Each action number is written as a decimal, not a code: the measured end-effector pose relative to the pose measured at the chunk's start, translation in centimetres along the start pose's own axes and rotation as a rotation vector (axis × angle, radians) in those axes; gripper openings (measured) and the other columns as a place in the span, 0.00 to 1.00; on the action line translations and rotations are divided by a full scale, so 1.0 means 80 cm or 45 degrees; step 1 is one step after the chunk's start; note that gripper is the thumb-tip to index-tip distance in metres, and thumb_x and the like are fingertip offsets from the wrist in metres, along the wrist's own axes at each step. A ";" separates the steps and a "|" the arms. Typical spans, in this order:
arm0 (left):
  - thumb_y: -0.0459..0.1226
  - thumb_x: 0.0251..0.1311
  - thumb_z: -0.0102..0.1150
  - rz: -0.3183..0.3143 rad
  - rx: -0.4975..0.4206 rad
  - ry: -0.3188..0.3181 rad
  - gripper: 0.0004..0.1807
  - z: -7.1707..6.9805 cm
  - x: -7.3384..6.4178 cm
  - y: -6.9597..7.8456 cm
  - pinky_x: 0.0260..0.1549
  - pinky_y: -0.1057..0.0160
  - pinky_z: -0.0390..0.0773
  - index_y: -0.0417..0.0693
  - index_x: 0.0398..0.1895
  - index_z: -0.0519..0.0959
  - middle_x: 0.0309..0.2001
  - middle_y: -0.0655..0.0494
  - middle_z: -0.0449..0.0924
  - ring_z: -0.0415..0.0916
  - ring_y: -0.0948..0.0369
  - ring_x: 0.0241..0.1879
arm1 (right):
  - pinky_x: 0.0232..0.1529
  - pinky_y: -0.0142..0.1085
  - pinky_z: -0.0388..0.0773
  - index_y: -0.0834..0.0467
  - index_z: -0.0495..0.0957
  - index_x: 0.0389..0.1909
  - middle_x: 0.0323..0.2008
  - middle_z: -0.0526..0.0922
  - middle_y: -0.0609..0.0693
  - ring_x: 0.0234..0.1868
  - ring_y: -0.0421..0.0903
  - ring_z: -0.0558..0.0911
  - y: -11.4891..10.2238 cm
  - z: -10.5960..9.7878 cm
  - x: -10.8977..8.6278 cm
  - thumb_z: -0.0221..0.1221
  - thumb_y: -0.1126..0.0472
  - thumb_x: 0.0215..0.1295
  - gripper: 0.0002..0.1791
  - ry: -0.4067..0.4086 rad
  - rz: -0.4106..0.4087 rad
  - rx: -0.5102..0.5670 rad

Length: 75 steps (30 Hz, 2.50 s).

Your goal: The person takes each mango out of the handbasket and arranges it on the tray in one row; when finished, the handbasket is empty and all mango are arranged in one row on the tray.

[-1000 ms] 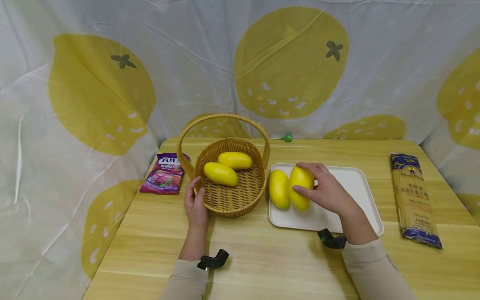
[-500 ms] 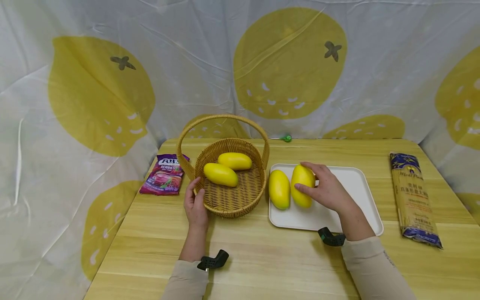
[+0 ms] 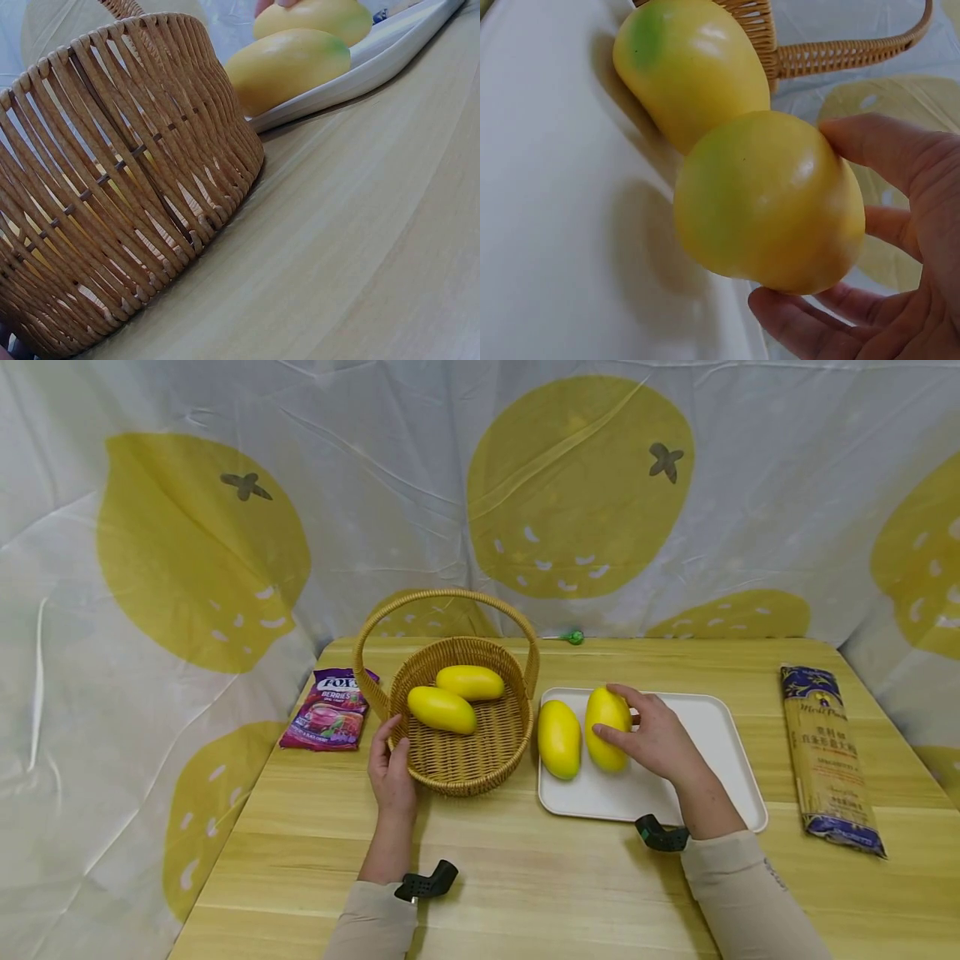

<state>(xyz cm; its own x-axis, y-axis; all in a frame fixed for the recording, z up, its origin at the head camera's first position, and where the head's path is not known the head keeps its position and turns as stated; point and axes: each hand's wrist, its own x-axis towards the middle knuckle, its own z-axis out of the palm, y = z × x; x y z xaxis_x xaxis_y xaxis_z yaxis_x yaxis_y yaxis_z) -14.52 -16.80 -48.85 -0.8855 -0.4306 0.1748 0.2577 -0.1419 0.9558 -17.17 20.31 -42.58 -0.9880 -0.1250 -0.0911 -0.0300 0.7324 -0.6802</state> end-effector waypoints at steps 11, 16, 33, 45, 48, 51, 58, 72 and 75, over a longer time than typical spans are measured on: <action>0.29 0.71 0.46 0.016 0.014 0.004 0.21 0.000 0.001 0.000 0.64 0.76 0.66 0.33 0.66 0.71 0.74 0.43 0.64 0.56 0.59 0.76 | 0.53 0.53 0.82 0.54 0.68 0.74 0.59 0.79 0.64 0.55 0.62 0.82 0.002 0.001 0.001 0.62 0.46 0.70 0.35 0.000 0.032 -0.010; 0.28 0.71 0.45 0.014 0.015 0.008 0.21 0.000 0.000 0.002 0.64 0.76 0.66 0.33 0.65 0.71 0.75 0.45 0.64 0.55 0.57 0.77 | 0.51 0.51 0.83 0.56 0.70 0.72 0.59 0.79 0.66 0.56 0.62 0.82 0.002 0.003 0.003 0.60 0.47 0.72 0.32 -0.016 0.056 -0.017; 0.28 0.70 0.45 0.007 -0.006 0.020 0.21 0.000 0.000 -0.001 0.64 0.75 0.67 0.35 0.64 0.73 0.74 0.42 0.64 0.56 0.57 0.77 | 0.44 0.42 0.84 0.58 0.66 0.73 0.61 0.76 0.68 0.55 0.61 0.82 0.007 0.006 0.003 0.54 0.51 0.76 0.29 -0.096 0.068 0.046; 0.27 0.70 0.45 0.010 0.001 0.017 0.21 0.001 0.000 0.000 0.63 0.75 0.68 0.35 0.64 0.73 0.75 0.43 0.64 0.57 0.57 0.77 | 0.52 0.50 0.83 0.58 0.64 0.74 0.65 0.72 0.68 0.60 0.64 0.80 0.006 0.005 0.003 0.54 0.47 0.75 0.32 -0.132 0.074 0.010; 0.27 0.70 0.45 0.017 -0.001 0.014 0.21 0.001 0.000 0.000 0.64 0.74 0.68 0.34 0.64 0.72 0.75 0.41 0.63 0.55 0.55 0.77 | 0.54 0.52 0.81 0.58 0.64 0.74 0.66 0.72 0.69 0.61 0.65 0.79 0.007 0.005 0.004 0.54 0.46 0.75 0.33 -0.140 0.075 -0.006; 0.27 0.70 0.44 0.015 -0.007 0.014 0.21 0.001 0.000 0.001 0.64 0.74 0.67 0.34 0.65 0.72 0.74 0.41 0.63 0.56 0.56 0.77 | 0.55 0.53 0.81 0.58 0.63 0.74 0.66 0.71 0.69 0.62 0.65 0.78 0.007 0.005 0.004 0.54 0.46 0.75 0.33 -0.151 0.083 -0.007; 0.28 0.71 0.44 0.002 -0.007 0.015 0.21 0.001 -0.001 0.000 0.63 0.75 0.68 0.33 0.65 0.71 0.74 0.42 0.63 0.57 0.59 0.75 | 0.55 0.52 0.82 0.59 0.62 0.75 0.66 0.71 0.69 0.62 0.65 0.78 0.004 0.007 0.005 0.54 0.46 0.75 0.34 -0.166 0.094 0.009; 0.28 0.71 0.45 0.000 -0.009 0.012 0.21 0.001 0.000 -0.001 0.63 0.76 0.68 0.38 0.64 0.74 0.74 0.41 0.63 0.57 0.60 0.75 | 0.56 0.54 0.80 0.60 0.60 0.76 0.67 0.71 0.70 0.62 0.65 0.78 0.003 0.004 0.003 0.53 0.43 0.75 0.37 -0.165 0.083 -0.036; 0.28 0.71 0.45 0.002 -0.007 0.012 0.21 0.000 0.000 0.000 0.63 0.76 0.68 0.38 0.64 0.74 0.74 0.42 0.63 0.56 0.58 0.76 | 0.55 0.53 0.81 0.60 0.60 0.76 0.67 0.71 0.70 0.62 0.65 0.78 0.003 0.003 0.002 0.53 0.43 0.75 0.37 -0.168 0.078 -0.035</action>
<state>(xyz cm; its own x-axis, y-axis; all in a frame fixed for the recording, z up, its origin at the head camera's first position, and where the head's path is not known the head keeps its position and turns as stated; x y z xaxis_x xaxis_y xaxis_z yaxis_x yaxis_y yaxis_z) -14.52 -16.75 -48.87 -0.8815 -0.4391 0.1738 0.2609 -0.1460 0.9543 -17.32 20.30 -42.98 -0.9595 -0.1651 -0.2281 0.0240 0.7592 -0.6504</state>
